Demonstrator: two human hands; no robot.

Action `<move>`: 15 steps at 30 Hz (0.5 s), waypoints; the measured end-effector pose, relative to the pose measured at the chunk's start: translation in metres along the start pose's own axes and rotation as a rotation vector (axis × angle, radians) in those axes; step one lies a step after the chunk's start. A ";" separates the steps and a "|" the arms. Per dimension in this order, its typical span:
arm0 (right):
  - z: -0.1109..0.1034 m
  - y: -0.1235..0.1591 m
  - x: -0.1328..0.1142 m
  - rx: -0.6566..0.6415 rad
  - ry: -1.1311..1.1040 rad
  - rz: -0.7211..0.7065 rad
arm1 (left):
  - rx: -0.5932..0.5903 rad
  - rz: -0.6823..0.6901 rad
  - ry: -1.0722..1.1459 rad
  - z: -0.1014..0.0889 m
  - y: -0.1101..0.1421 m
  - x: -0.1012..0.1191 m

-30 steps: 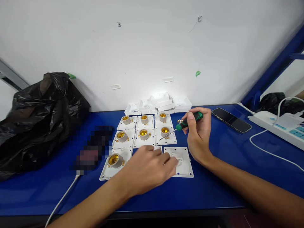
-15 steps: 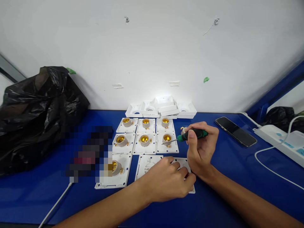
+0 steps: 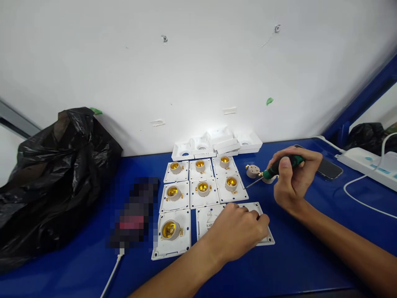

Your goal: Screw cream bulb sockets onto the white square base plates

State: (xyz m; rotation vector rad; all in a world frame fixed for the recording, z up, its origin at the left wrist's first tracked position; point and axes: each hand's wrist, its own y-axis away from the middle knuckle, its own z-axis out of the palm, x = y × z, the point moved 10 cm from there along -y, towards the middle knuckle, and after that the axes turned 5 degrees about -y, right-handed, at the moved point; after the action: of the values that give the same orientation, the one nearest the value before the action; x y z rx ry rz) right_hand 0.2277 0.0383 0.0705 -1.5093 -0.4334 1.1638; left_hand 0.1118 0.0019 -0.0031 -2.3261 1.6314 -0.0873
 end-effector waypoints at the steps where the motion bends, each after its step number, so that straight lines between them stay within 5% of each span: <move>1: -0.002 0.000 0.003 0.004 -0.002 0.000 | -0.008 -0.007 0.000 0.000 0.000 -0.001; 9: -0.007 -0.005 0.011 0.022 -0.030 0.064 | -0.027 -0.056 0.038 0.001 -0.002 -0.009; 15: -0.008 -0.001 0.018 0.005 -0.035 0.124 | 0.134 -0.305 0.297 -0.008 0.002 -0.040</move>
State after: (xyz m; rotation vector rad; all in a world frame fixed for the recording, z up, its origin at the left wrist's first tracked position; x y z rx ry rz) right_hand 0.2428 0.0489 0.0626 -1.5309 -0.3648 1.2887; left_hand 0.0938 0.0370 0.0086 -2.5278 1.3252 -0.6142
